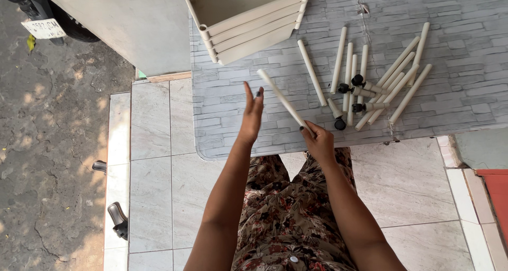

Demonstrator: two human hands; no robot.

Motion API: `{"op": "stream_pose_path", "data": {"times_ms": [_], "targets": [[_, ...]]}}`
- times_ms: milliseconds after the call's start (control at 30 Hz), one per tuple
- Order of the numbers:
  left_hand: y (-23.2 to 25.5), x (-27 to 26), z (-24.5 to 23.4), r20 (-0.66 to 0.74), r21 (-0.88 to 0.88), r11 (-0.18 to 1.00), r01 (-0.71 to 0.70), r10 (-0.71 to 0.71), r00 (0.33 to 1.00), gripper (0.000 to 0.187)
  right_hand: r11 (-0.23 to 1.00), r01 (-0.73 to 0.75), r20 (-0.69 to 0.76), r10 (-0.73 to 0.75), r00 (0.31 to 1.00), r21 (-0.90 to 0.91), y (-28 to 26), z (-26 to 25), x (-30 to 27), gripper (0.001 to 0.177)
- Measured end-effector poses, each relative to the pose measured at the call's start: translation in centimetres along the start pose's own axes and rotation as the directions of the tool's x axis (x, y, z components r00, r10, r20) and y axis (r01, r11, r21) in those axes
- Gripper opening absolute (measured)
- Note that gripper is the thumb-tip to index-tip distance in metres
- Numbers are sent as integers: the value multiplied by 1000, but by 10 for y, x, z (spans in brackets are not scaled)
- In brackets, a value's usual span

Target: The person assembles a small plastic storage unit by inserting cylindrical rods into the side panels and attaching wheels. They handle multiple rods and panels, aligning and pressing them together to form the structure.

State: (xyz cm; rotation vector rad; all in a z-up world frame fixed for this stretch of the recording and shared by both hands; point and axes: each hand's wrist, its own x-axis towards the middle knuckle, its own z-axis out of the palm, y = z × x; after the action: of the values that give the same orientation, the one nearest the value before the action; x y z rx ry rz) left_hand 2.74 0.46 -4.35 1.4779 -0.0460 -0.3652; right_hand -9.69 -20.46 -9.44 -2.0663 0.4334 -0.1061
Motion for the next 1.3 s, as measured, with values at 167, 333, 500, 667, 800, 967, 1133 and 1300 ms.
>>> {"op": "stream_pose_path", "data": {"times_ms": [167,333,500,667,800,967,1133,1300], "targets": [[-38,-6,7,53,775,626,-85,69,996,78,984,54,-169,-83,982,-168,6,14,26,34],[-62,-17,6,93,977,188,-95,21,995,71,923,-175,-203,109,973,-342,-6,24,50,35],[-59,-25,7,109,983,140,-115,53,993,62,885,-186,-229,93,969,-426,-14,27,75,36],[-48,-28,9,104,983,145,-111,55,993,61,868,-157,-224,55,973,-471,-24,19,94,40],[-45,-29,9,102,981,162,-110,52,993,61,843,-106,-257,-38,966,-526,-30,10,98,48],[-46,-29,9,97,980,169,-103,46,994,61,777,-79,-207,-68,976,-625,-30,8,105,48],[-45,-28,9,95,981,165,-102,50,994,61,803,-66,-160,-37,986,-592,-32,15,107,40],[-44,-28,10,94,980,170,-103,62,994,60,829,-81,-131,9,991,-554,-42,23,109,40]]}}
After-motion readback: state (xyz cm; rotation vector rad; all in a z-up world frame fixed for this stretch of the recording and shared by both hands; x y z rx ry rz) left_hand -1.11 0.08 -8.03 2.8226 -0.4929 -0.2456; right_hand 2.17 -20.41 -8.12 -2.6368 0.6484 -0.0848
